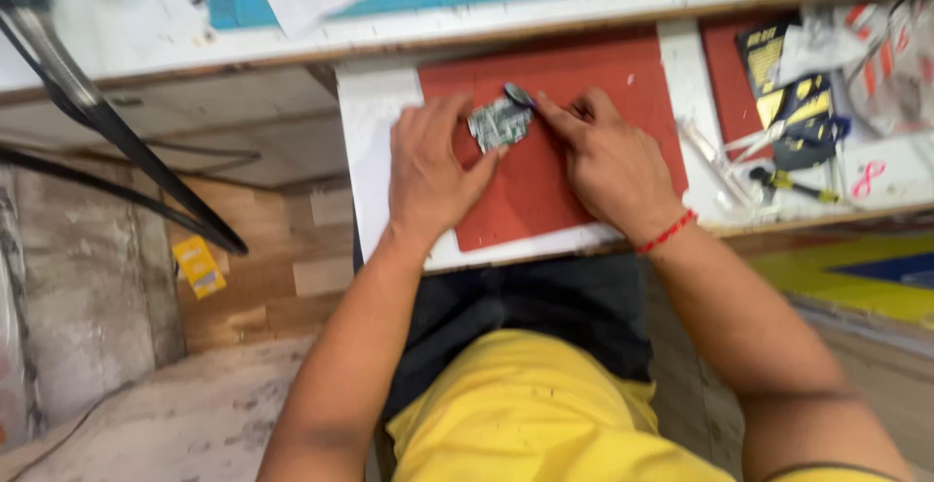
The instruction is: The person cleans a small green circuit board using a purple toothbrush. They repeatedly scrub the surface of the board, which is placed on a red mat, and occasionally flip it over to clean different sides. The person also briefly handles a power cable before returning to the cleaning task.
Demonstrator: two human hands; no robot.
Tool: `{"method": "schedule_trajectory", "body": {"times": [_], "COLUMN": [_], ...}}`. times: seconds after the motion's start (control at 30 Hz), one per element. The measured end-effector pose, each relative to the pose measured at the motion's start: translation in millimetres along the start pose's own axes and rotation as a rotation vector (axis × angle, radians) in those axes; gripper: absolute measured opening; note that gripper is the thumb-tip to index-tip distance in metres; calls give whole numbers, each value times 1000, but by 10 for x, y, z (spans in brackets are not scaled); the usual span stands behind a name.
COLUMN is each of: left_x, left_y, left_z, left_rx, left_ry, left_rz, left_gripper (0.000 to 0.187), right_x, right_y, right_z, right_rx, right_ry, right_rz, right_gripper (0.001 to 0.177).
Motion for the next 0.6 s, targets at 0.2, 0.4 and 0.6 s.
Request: {"method": "schedule_trajectory", "body": {"times": [0.2,0.4,0.6], "left_x": [17,40,38], "left_y": [53,4,-14], "left_z": [43,33,47], "left_rx": [-3,78,105], "left_ry": [7,-20,-11], "left_rz": [22,99,102], "left_gripper": [65,71,70], "right_x": [-111,-236,-376], "right_y": [99,137,159], "right_z": [13,-27,-10], "right_rx": [47,165,290], "right_ry": [-18,-150,-236], "right_rz": [153,235,387], "right_gripper": [54,58,69]}}
Point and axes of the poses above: each hand's wrist, its own x-axis away from the middle knuckle, its own z-axis out of the back of the hand, y = z × x, the point moved 3 cm from there along -x, towards the middle knuckle, and after that the axes turned 12 degrees about -x, right-handed, at the moved point
